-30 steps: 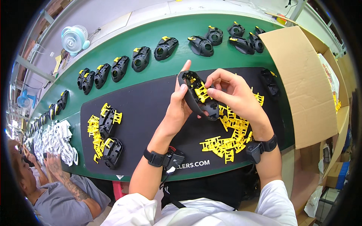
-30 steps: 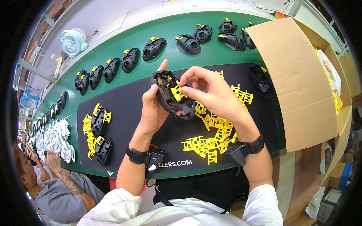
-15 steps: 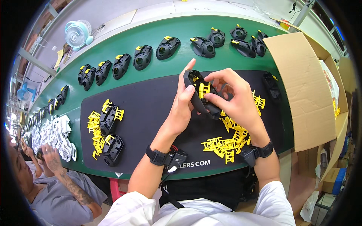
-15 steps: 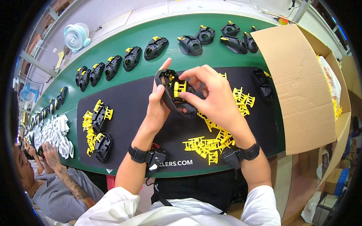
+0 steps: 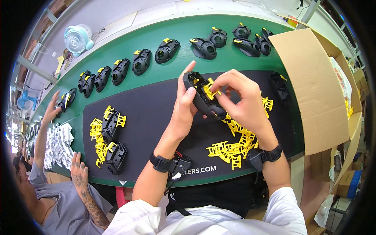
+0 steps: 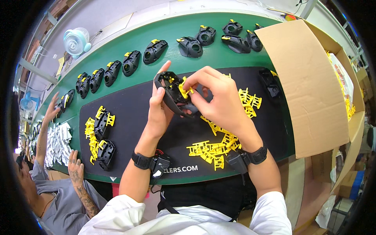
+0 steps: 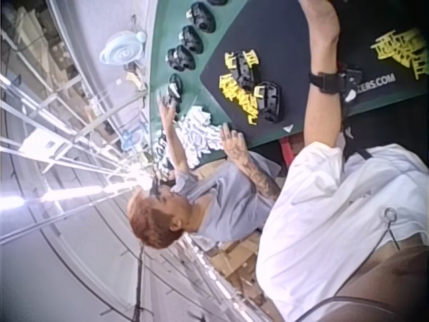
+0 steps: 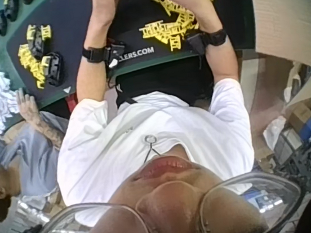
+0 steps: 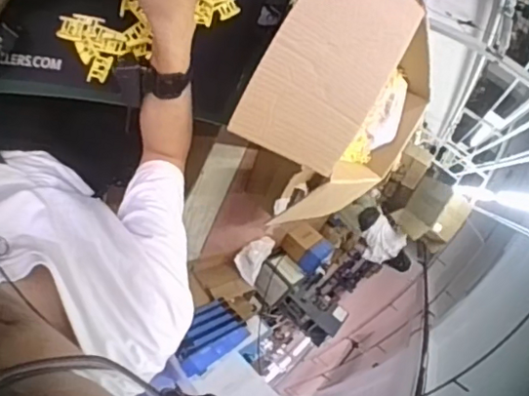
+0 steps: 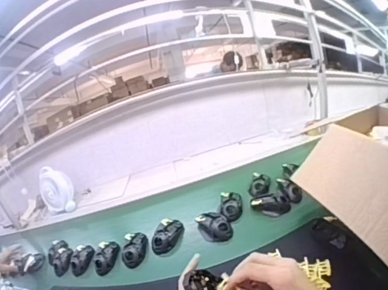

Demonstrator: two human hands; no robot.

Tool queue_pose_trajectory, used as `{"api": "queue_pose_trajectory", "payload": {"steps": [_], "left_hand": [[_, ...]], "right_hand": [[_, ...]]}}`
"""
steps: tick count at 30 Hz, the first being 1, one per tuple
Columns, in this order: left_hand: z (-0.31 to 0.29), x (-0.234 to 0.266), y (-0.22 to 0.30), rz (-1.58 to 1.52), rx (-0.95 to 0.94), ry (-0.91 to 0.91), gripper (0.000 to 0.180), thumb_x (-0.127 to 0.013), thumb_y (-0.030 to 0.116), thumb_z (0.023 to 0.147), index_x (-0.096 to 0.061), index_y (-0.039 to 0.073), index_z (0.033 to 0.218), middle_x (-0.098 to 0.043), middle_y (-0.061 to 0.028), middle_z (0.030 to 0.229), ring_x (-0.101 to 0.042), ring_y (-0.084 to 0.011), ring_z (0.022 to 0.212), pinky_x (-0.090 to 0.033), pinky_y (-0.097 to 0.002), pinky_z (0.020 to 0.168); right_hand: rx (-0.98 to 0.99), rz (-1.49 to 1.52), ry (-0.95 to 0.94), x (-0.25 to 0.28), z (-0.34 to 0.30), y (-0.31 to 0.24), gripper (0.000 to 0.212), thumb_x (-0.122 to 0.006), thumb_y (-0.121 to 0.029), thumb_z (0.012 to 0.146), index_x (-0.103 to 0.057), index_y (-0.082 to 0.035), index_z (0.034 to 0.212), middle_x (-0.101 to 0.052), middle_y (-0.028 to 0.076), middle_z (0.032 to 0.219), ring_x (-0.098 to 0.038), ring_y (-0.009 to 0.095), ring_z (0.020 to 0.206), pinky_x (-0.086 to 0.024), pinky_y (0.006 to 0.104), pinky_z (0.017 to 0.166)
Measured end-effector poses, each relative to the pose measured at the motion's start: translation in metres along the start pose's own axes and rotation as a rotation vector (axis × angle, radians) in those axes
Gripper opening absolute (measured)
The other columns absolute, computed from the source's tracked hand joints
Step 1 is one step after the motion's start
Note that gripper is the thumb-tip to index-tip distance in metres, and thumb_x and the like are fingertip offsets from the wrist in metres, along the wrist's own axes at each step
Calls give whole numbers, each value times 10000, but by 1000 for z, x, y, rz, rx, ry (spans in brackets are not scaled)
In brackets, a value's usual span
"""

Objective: Assembling internal plastic components and yellow paddle-like pieces into game controller shells at an assembly line station.

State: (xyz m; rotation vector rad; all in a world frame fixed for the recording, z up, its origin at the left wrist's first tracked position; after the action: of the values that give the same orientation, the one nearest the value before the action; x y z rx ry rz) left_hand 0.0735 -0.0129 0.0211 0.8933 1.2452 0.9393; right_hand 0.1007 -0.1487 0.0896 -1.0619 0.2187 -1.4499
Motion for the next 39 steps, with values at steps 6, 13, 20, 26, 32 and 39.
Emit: {"api": "queue_pose_trajectory", "payload": {"steps": [6, 13, 20, 26, 32, 39], "left_hand": [[-1, -1, -2, 66, 8, 0, 803, -482, 478, 962, -161, 180, 1635, -556, -106, 1280, -655, -207, 1116, -636, -346, 776], [0, 4, -6, 216, -45, -31, 819, -507, 457, 960, -137, 189, 1640, -538, -106, 1284, -641, -215, 1160, -634, -366, 827], [1, 4, -5, 207, -97, -28, 852, -526, 484, 957, -112, 190, 1641, -530, -115, 1284, -631, -225, 1178, -629, -369, 842], [-3, -2, -2, 114, -45, -23, 814, -488, 432, 970, -133, 151, 1646, -505, -108, 1316, -565, -209, 1200, -521, -371, 962], [-3, -8, -3, -67, 30, -12, 822, -425, 564, 971, -170, 176, 1649, -562, -75, 1265, -651, -190, 1098, -619, -328, 804], [-3, -5, -8, -143, 139, -100, 819, -358, 616, 980, -292, 106, 1618, -608, -77, 1263, -648, -159, 1075, -586, -343, 876]], "right_hand": [[-244, 134, 69, -1, -4, 20, 99, -744, -25, 852, -724, -42, 947, -724, 45, 855, -576, 87, 620, -380, 232, 526], [-146, 8, 115, -2, -5, 17, 114, -767, -34, 852, -738, -46, 962, -718, 35, 837, -603, 83, 624, -405, 238, 511], [-86, -74, 151, 2, -3, 10, 135, -764, 6, 840, -762, -53, 961, -709, 44, 841, -647, 117, 664, -445, 239, 530], [33, -79, 159, -2, -5, 2, 142, -765, 5, 836, -771, -47, 969, -706, 72, 866, -611, 146, 629, -434, 261, 536], [-378, 539, -152, -22, -10, 45, 181, -761, -85, 911, -651, -73, 1054, -384, -97, 770, -385, 10, 714, -324, 202, 612], [-434, 605, -200, -31, -16, 38, 234, -785, -132, 915, -599, -92, 1051, -343, -93, 772, -386, -1, 725, -330, 192, 623]]}}
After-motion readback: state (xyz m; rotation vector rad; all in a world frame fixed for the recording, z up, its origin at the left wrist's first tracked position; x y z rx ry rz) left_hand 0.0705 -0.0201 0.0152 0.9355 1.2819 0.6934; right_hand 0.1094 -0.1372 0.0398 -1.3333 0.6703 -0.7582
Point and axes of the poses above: each hand's wrist, its own z-axis towards the middle knuckle, its own x-axis out of the back of the hand, y = z × x, the point moved 8 cm from there along z, towards the middle knuckle
